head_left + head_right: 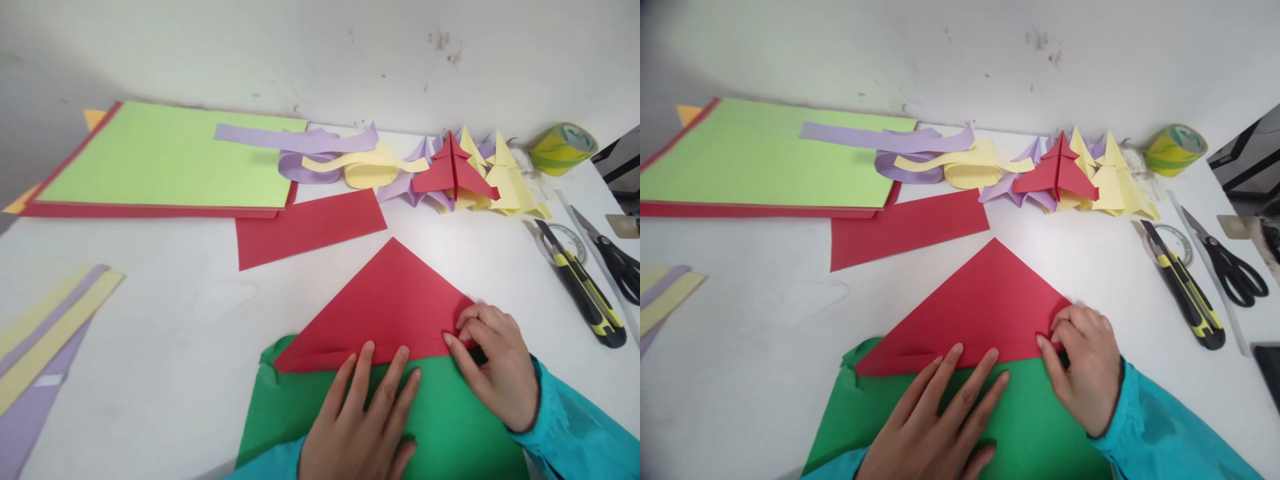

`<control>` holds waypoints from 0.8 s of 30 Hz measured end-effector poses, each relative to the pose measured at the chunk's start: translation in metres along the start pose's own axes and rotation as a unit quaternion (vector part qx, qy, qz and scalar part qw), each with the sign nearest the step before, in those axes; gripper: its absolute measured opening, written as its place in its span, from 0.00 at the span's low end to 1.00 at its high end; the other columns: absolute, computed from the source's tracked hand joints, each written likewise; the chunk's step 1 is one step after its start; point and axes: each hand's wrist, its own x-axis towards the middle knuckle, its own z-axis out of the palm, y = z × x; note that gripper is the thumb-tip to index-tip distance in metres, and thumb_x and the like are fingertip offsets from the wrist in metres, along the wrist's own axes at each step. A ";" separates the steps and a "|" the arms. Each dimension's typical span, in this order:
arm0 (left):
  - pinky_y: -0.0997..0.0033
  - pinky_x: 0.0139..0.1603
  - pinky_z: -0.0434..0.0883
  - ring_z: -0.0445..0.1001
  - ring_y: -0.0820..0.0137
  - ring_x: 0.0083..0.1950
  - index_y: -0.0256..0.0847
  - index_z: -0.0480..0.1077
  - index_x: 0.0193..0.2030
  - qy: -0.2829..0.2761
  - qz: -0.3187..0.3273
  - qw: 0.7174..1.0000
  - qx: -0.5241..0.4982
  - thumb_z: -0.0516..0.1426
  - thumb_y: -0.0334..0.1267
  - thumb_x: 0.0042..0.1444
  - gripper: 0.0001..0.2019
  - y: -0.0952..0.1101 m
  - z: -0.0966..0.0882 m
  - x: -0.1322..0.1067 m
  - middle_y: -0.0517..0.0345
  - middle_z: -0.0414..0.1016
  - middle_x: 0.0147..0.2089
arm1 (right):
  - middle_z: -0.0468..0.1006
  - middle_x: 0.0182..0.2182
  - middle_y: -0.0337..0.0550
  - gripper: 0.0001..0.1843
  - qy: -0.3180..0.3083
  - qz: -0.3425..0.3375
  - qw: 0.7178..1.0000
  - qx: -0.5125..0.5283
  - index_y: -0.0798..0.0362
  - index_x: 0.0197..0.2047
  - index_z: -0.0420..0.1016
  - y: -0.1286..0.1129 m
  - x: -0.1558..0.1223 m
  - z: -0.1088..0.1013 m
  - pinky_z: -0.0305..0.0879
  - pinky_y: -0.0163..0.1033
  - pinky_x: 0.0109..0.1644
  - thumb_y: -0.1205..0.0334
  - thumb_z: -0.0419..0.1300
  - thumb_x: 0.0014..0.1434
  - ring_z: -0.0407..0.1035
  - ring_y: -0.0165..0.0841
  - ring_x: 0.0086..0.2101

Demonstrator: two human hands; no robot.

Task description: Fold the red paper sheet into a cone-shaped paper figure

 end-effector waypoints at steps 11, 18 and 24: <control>0.48 0.59 0.51 0.56 0.43 0.61 0.45 0.65 0.59 0.057 0.025 0.998 0.012 0.41 0.70 0.50 0.40 0.001 0.018 -0.006 0.53 0.57 0.66 | 0.68 0.30 0.42 0.09 0.017 0.014 1.000 -0.002 0.52 0.31 0.65 0.002 0.001 -0.003 0.56 0.43 0.38 0.56 0.57 0.58 0.62 0.36 0.33; 0.49 0.58 0.52 0.58 0.45 0.60 0.46 0.66 0.58 0.026 0.029 0.999 0.010 0.43 0.68 0.52 0.37 -0.001 0.009 -0.002 0.56 0.61 0.64 | 0.68 0.33 0.43 0.11 0.003 0.013 1.000 0.027 0.52 0.27 0.66 0.005 0.000 -0.008 0.56 0.44 0.41 0.59 0.55 0.59 0.63 0.36 0.36; 0.50 0.58 0.53 0.57 0.46 0.61 0.47 0.67 0.58 0.004 0.009 1.000 -0.002 0.46 0.67 0.51 0.35 0.001 0.005 -0.002 0.57 0.61 0.64 | 0.68 0.34 0.43 0.15 -0.016 0.048 0.998 -0.033 0.52 0.23 0.68 0.009 0.000 -0.012 0.53 0.45 0.42 0.53 0.58 0.57 0.61 0.37 0.37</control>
